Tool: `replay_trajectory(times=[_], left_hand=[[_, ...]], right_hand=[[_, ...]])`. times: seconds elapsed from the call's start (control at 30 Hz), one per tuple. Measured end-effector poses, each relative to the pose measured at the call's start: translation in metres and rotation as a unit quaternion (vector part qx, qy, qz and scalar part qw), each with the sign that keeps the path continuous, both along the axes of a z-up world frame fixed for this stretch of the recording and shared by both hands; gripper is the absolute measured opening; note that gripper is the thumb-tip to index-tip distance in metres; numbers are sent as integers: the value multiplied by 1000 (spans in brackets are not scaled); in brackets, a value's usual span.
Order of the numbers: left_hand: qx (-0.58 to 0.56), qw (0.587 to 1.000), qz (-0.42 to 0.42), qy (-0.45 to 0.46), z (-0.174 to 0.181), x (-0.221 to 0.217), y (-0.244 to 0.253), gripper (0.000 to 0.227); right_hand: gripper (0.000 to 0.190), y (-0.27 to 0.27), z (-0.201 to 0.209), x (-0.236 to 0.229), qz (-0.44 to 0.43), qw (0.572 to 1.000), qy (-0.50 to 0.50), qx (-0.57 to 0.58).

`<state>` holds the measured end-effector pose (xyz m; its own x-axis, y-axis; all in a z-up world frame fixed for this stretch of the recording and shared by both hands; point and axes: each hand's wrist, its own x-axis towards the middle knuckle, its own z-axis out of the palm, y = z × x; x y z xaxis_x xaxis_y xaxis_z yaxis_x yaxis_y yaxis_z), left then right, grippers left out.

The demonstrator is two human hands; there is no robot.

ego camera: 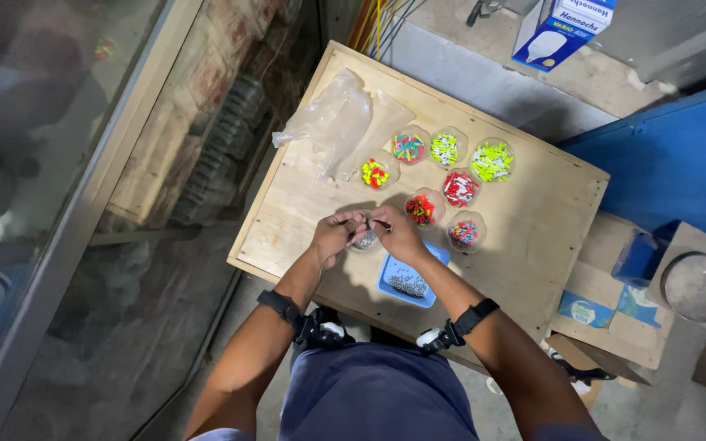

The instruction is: The person assembles fishing tackle by hand, picking small metal rings, hooks, and swivels from containers and connecting them together.

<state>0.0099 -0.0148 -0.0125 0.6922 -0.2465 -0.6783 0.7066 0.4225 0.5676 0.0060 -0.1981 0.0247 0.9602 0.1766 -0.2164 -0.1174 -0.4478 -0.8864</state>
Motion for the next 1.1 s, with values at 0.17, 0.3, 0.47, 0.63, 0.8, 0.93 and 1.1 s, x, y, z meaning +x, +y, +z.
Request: replay_trajectory(times=[0.17,0.3,0.47,0.63,0.8,0.93,1.1], left_hand=[[11,1000,-26,-5,13,-2,0,29],[3,1000,-20,-22,22,-2,0,29],[69,995,-26,-71,11,-7,-2,25],[79,995,10,-59,2,-6,-4,24],[41,998,44,-23,5,0,-3,26],[62,997,34,-20,3,-1,-1,25],[53,998,8,-14,-2,-4,4,24]], right_hand=[[26,0,-29,1,-1,995,38,93],[24,-1,-53,2,-44,972,104,204],[31,-2,-38,6,-35,986,105,123],[37,-3,-30,2,10,1000,21,18],[33,12,7,-4,-3,996,-68,-64],[29,24,25,-9,10,998,-67,-4],[28,31,43,-7,-17,992,-108,-69]])
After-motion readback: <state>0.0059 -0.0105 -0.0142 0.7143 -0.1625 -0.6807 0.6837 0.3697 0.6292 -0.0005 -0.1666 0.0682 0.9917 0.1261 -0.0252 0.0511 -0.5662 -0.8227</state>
